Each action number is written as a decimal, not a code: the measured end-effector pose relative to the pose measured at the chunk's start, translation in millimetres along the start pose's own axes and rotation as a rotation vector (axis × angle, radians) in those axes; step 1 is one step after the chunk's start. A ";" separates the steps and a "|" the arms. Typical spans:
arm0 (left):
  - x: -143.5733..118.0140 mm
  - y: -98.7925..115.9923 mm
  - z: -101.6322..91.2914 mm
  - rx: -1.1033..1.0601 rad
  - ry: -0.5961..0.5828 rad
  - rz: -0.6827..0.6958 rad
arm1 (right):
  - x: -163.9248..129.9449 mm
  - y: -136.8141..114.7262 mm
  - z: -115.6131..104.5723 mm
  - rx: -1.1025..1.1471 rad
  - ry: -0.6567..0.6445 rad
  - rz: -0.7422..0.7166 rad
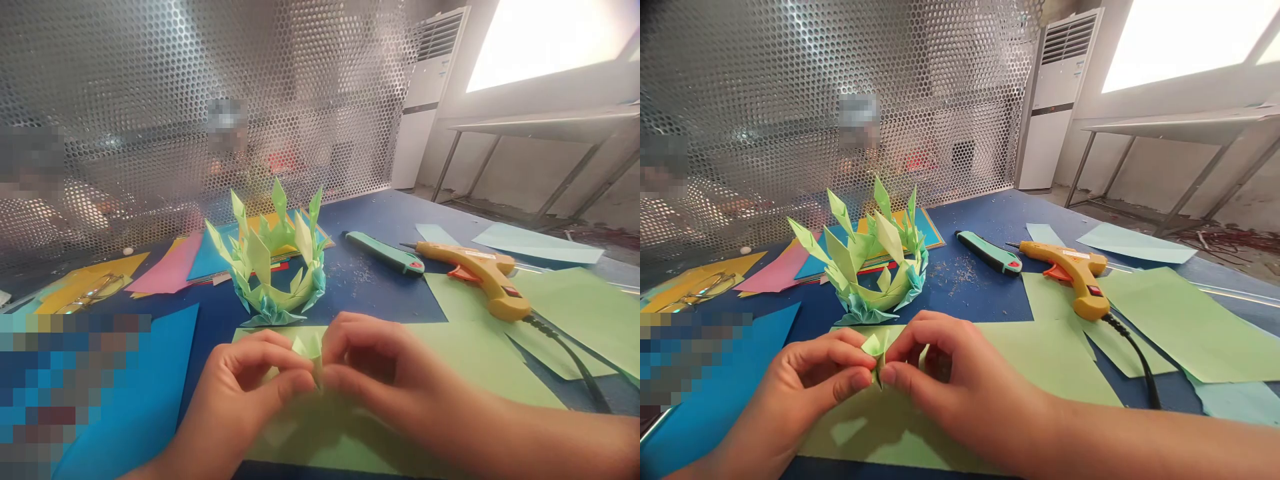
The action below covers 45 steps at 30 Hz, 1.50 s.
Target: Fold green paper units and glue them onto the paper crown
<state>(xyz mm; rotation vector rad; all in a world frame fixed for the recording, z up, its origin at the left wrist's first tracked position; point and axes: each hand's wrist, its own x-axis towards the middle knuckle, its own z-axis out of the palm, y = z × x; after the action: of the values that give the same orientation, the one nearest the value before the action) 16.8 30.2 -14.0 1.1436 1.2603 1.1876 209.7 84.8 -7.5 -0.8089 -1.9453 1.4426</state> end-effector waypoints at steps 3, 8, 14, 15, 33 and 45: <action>-3.1 4.7 7.2 -0.098 0.094 -0.005 | 1.1 0.5 -1.1 0.048 0.015 -0.061; -6.6 9.9 13.9 -0.179 0.113 -0.002 | 0.9 3.8 0.7 0.284 -0.069 0.084; -7.2 6.8 11.0 -0.192 -0.004 0.053 | 2.1 -1.1 -0.8 0.351 -0.172 0.167; -7.2 6.0 10.3 -0.198 -0.028 0.062 | 2.0 -1.8 -1.3 0.354 -0.183 0.173; -7.1 5.0 8.8 -0.161 -0.071 0.101 | -3.9 -2.7 -0.6 0.287 -0.240 0.152; -10.2 5.2 11.3 0.100 0.077 0.213 | -4.3 -3.5 1.0 -0.050 -0.029 -0.152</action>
<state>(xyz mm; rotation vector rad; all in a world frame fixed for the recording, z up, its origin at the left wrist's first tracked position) 28.4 20.8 -8.2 1.3435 1.2921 1.3491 211.3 80.1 -4.8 -0.6503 -2.0248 1.3280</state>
